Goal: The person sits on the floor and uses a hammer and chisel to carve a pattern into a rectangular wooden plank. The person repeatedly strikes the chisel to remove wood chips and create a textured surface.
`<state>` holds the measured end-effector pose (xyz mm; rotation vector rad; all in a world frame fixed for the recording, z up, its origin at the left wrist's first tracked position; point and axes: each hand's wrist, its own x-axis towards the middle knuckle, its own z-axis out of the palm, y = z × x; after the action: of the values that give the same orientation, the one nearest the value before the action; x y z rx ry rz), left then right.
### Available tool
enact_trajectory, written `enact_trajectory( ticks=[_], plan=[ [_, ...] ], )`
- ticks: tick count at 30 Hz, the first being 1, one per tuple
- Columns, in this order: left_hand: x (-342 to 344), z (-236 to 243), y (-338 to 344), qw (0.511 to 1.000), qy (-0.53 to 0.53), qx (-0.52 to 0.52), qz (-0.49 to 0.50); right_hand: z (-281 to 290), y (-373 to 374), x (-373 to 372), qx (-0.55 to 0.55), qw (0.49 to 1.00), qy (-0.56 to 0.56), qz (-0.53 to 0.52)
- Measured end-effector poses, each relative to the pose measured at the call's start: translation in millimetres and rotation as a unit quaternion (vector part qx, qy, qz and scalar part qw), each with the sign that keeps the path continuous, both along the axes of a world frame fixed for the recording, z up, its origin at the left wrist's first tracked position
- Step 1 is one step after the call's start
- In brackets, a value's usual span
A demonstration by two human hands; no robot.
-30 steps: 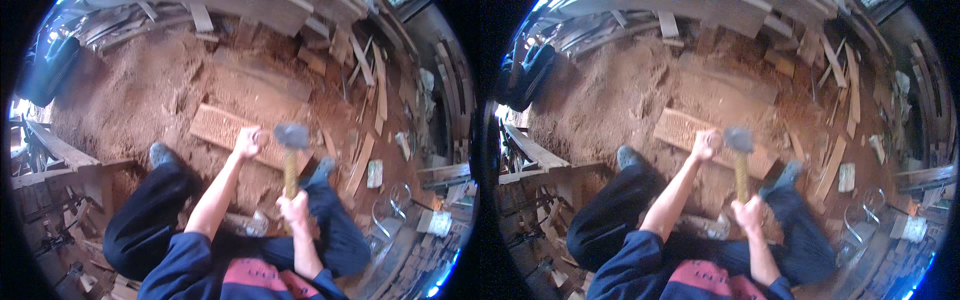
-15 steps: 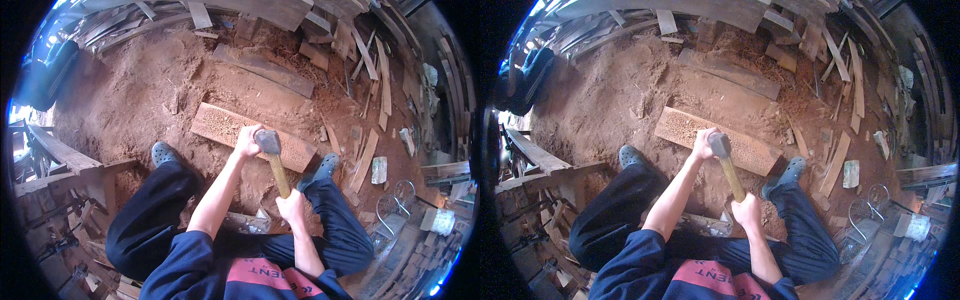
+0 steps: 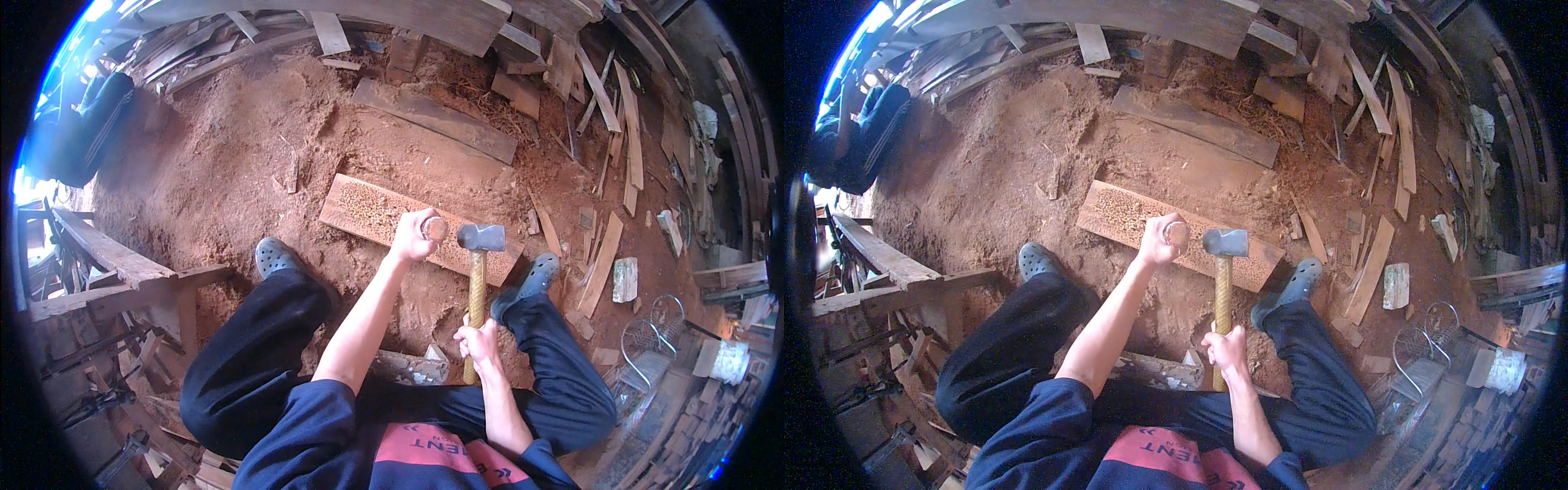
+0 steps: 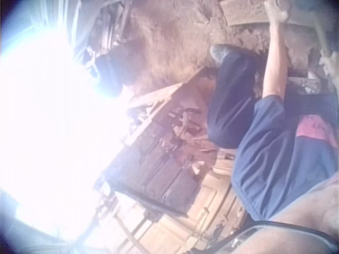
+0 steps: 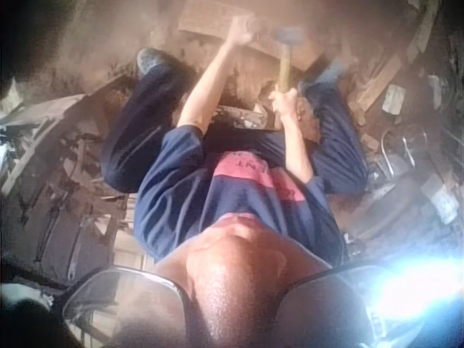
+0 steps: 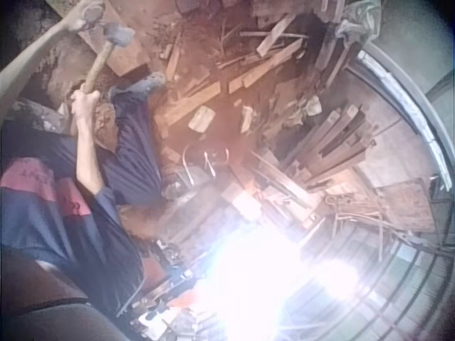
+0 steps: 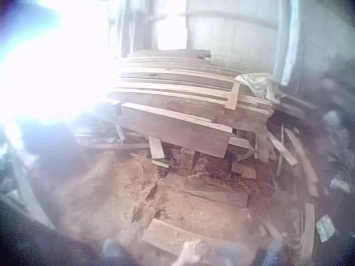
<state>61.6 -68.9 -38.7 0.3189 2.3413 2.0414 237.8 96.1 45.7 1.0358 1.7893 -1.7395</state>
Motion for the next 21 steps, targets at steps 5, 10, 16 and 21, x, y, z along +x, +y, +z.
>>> enact_trajectory(
  ticks=[5,10,16,21],
  plan=[
    [-1,4,0,0.999,-0.037,0.007,-0.018,-18,9,-6,0.007,0.997,-0.073,-0.034],
    [-7,7,-1,0.997,-0.069,0.016,0.007,-53,28,0,0.043,0.989,-0.145,-0.005],
    [-34,-15,-48,0.953,-0.123,0.268,0.068,-66,29,4,0.007,0.984,-0.178,-0.005],
    [-29,-3,-36,0.931,-0.152,0.303,0.133,-78,27,8,0.006,0.983,-0.184,-0.018]
  ],
)
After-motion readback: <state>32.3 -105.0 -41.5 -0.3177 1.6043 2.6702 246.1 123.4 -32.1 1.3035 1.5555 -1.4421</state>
